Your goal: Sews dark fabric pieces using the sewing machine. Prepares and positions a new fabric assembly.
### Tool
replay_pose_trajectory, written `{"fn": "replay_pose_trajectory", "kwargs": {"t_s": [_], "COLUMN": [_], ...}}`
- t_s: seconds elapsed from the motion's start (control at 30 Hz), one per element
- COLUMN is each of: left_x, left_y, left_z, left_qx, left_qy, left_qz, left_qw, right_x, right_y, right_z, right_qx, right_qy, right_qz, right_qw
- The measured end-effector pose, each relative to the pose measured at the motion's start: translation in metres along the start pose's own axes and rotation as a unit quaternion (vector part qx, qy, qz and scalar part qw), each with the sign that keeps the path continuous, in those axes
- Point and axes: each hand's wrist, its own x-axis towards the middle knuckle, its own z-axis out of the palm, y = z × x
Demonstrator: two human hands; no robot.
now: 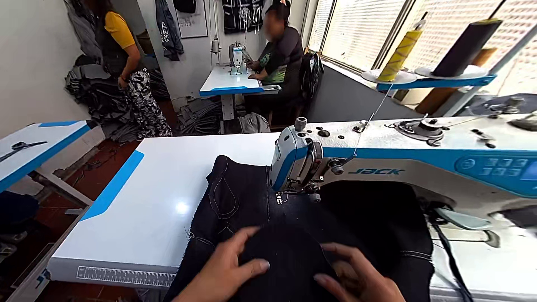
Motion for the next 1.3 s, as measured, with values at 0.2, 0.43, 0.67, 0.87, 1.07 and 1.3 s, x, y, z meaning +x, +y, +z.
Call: {"fn": "replay_pose_trajectory", "kwargs": {"t_s": [0.2, 0.43, 0.67, 0.87, 1.07, 1.3], "left_x": [0.096, 0.114, 0.105, 0.084, 0.079, 0.081], "left_y": [-0.008, -0.047, -0.057, -0.073, -0.072, -0.072], "left_z": [-0.039, -0.046, -0.042, -0.040, -0.038, -0.035], "left_qx": [0.347, 0.312, 0.327, 0.350, 0.323, 0.337], "left_qy": [0.010, 0.038, 0.094, 0.149, 0.177, 0.197], "left_qz": [-0.134, -0.145, -0.096, -0.010, -0.024, -0.036], "left_qw": [0.928, 0.938, 0.936, 0.925, 0.929, 0.920], "right_x": [0.090, 0.116, 0.110, 0.100, 0.095, 0.097], "right_y": [0.041, 0.086, 0.094, 0.095, 0.091, 0.087], "right_z": [0.031, 0.038, 0.045, 0.050, 0.055, 0.058], "right_qx": [-0.211, -0.272, -0.281, -0.265, -0.281, -0.300], "right_qy": [0.026, 0.051, 0.100, 0.111, 0.126, 0.135], "right_qz": [-0.088, -0.130, -0.151, -0.157, -0.144, -0.116], "right_qw": [0.973, 0.952, 0.943, 0.945, 0.940, 0.937]}}
